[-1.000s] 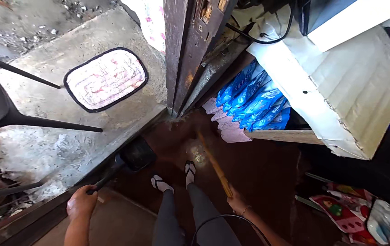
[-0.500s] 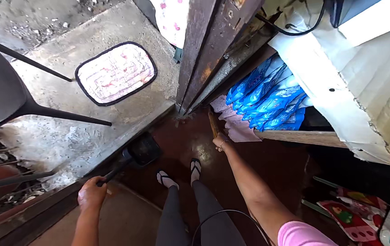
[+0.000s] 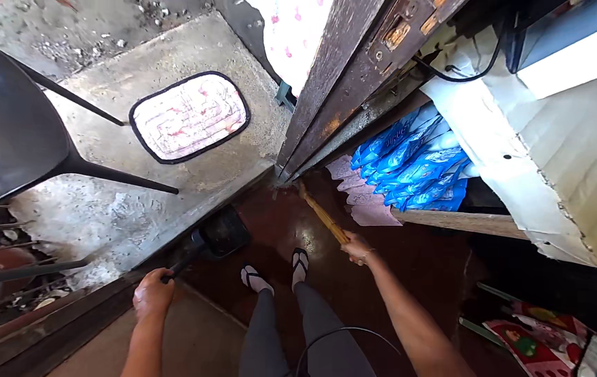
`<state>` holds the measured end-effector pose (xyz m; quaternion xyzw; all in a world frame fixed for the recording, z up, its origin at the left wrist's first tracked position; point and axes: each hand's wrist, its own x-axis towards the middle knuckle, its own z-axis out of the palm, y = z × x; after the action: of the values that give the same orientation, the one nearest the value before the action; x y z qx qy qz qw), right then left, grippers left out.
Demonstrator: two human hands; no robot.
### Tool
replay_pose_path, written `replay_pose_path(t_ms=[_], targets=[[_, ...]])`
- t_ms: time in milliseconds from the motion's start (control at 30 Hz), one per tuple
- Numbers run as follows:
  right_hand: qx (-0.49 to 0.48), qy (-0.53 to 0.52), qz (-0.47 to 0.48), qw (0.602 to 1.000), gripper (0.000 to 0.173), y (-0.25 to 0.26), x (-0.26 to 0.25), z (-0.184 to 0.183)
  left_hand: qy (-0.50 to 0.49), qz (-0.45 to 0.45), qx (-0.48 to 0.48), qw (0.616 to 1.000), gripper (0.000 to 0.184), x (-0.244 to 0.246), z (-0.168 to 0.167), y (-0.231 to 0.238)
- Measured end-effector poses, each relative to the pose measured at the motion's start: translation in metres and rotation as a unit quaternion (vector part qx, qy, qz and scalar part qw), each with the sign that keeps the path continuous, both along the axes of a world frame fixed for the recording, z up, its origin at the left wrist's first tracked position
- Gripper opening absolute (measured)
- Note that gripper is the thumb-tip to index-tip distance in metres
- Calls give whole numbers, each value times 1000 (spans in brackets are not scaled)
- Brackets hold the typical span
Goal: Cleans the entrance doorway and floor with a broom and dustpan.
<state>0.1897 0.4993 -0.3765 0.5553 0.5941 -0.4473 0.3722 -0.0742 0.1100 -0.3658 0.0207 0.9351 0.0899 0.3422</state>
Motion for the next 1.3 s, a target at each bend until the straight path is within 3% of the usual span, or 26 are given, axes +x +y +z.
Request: replay_pose_path(t_ms=[100,200,300,433,533,667,800,933,1133,1300], targets=[[35,-21,8,999,63,18,-7,9,-20,3,-15,1000,29,-3,4,3],[30,-22,36,999,58,15,-40,-16,-47,13,-29,998,33,-8,8,7],[-22,-7,91,996,63,-43,-70,-26,-71,23,-50,996,35,-12,13,11],[-89,-24,195,976,80,-131,-63,-21,-81,30,-58,995,36,-13,12,16],[-152,-22,222,963,79,-160,-58,-13,-85,33,-62,994,35,-12,15,18],[-178,22,197,964,70,-145,-45,1,-101,39,-62,992,36,-12,21,14],[-99,23,181,978,67,-107,-48,27,-108,42,-43,992,37,-13,28,12],[-17,3,163,987,69,-98,-91,1,-115,45,-39,992,38,-15,26,15],[-107,13,266,958,72,-168,-108,-14,-103,70,-46,991,38,-12,25,12],[-131,25,217,967,70,-160,-63,9,-85,95,-29,991,37,-4,28,-18]])
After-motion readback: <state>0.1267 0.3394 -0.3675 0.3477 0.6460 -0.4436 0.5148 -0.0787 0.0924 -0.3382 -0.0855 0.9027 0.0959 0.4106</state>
